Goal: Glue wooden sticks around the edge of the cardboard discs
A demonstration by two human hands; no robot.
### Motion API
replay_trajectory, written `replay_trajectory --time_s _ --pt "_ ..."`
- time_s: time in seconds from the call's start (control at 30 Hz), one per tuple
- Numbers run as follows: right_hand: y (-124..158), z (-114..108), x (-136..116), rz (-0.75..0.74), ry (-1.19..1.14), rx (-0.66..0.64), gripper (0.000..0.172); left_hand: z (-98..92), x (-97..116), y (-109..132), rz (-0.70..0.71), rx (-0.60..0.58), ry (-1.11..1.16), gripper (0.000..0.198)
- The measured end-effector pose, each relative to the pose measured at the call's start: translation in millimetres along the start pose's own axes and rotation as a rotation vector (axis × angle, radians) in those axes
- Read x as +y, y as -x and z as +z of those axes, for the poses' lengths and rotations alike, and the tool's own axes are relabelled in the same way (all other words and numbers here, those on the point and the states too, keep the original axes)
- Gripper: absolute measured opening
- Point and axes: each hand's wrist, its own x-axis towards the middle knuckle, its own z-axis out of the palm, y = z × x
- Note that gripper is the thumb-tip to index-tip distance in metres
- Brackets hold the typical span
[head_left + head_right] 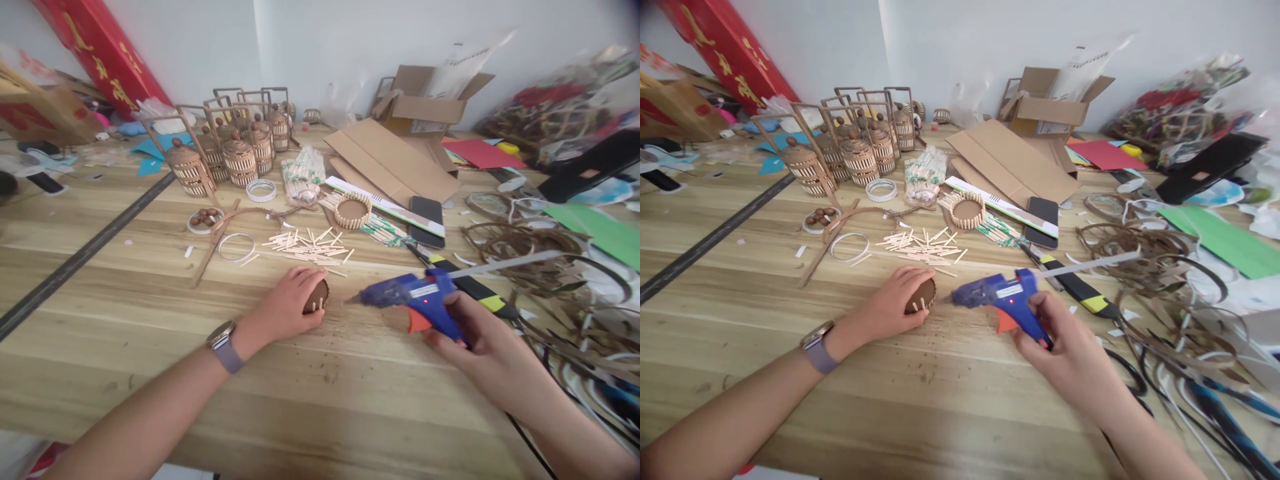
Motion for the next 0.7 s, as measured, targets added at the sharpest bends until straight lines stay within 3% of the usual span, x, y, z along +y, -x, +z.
replay_trajectory --time_s 0.1,0.17,0.23,0.37,0.57,0.7 --pt "-5.2 5.7 -8.9 0.151 -0.383 -0.019 0.025 -0.9 0.6 -0.5 -0.008 -0.009 0.009 0.063" --pt "-11.9 15.3 -15.8 0.217 -0.657 -0.16 0.03 -0.9 0.4 -0.8 -0.007 -0.012 0.004 0.062" --pt "-18.3 26.1 -19.3 0.245 -0.746 -0.278 0.036 -0.5 -0.2 -0.9 0.007 -0.009 -0.007 0.063" --pt "-20.7 41.5 -13.2 0.224 -0.493 -0.322 0.04 0.0 -1.0 -1.1 0.026 0.006 -0.004 0.062" --pt "-15.5 49.6 -4.0 -0.046 -0.274 -0.319 0.034 -0.2 -0.4 -1.8 0.019 0.012 0.008 0.063" --pt "-16.7 56.7 1.9 -0.099 -0.18 -0.306 0.034 0.2 -0.8 -1.9 0.021 0.018 0.026 0.065"
